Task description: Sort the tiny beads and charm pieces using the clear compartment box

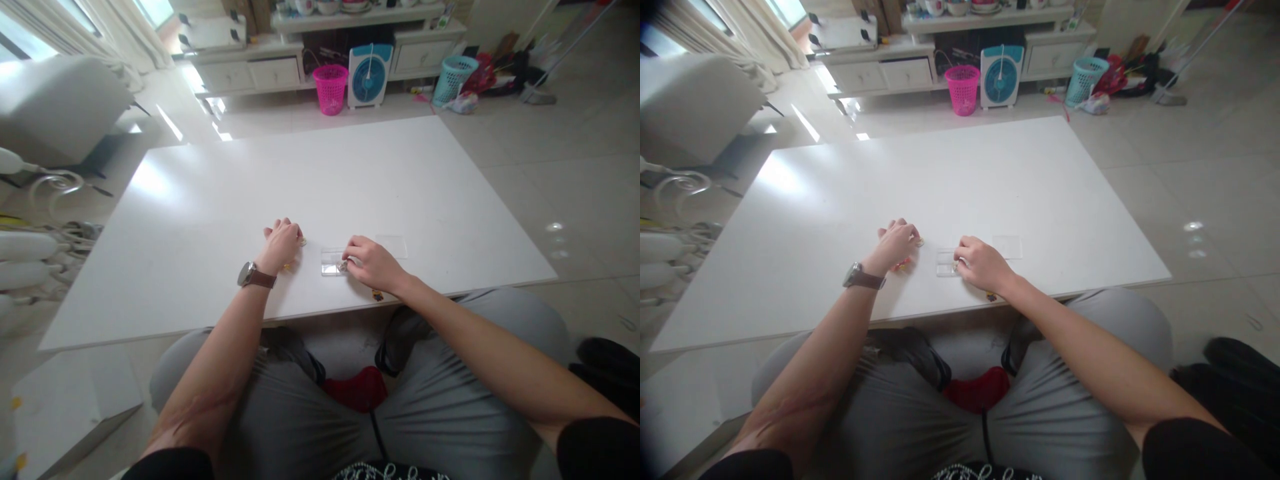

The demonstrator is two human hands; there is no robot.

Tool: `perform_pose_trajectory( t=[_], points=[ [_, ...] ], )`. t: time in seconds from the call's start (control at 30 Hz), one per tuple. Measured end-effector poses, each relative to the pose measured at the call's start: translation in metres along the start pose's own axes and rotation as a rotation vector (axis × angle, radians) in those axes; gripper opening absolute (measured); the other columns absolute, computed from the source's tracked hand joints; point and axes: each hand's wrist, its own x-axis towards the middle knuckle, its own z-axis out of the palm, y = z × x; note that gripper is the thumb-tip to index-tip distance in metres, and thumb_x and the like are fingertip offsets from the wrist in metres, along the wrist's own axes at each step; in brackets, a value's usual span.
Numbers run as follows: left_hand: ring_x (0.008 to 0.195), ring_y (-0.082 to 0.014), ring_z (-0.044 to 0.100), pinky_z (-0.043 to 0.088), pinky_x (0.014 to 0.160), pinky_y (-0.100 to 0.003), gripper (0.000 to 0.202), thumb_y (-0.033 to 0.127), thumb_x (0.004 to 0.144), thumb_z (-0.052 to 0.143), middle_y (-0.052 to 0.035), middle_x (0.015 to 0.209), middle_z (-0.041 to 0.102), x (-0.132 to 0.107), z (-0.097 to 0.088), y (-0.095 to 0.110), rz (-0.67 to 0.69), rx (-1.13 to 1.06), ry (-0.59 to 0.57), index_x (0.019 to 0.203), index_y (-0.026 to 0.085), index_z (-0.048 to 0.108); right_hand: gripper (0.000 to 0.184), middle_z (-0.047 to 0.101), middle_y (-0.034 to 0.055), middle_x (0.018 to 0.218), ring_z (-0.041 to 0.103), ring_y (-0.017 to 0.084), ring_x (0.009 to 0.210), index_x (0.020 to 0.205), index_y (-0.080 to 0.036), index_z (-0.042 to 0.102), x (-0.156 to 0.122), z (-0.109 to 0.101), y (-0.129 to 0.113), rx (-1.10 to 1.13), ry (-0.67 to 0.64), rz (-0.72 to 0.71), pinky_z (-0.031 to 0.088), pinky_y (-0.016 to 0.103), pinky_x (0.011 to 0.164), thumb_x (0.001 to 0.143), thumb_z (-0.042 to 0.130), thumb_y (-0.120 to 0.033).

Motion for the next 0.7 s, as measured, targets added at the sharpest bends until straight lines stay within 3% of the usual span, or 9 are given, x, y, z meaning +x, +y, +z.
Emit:
perform_pose_trajectory(
  t=[0.47,0.7],
  points=[
    [0.112,-0.0327,0.054,0.035,0.098,-0.049,0.02,0.026,0.089,0.055,-0.0131,0.107,0.063,-0.005,0.002,-0.003,0.029,0.023,-0.083,0.092,0.02,0.074,0.016,0.062,0.0076,0.093,0.059,0.022,0.091,0.085,-0.017,0.07,0.001,-0.002,-0.001,0.01,0.004,-0.011,0.047,0.035,0.085,0.086,0.056,-0.008],
    [0.111,-0.0337,0.053,0.034,0.096,-0.05,0.026,0.02,0.092,0.048,-0.0152,0.102,0.063,-0.002,0.015,-0.007,0.077,0.076,-0.049,0.089,0.018,0.074,0.017,0.062,0.0074,0.093,0.059,0.022,0.09,0.084,-0.018,0.07,0.001,-0.001,0.0,0.016,0.002,-0.011,0.047,0.035,0.084,0.085,0.056,-0.008]
  ],
)
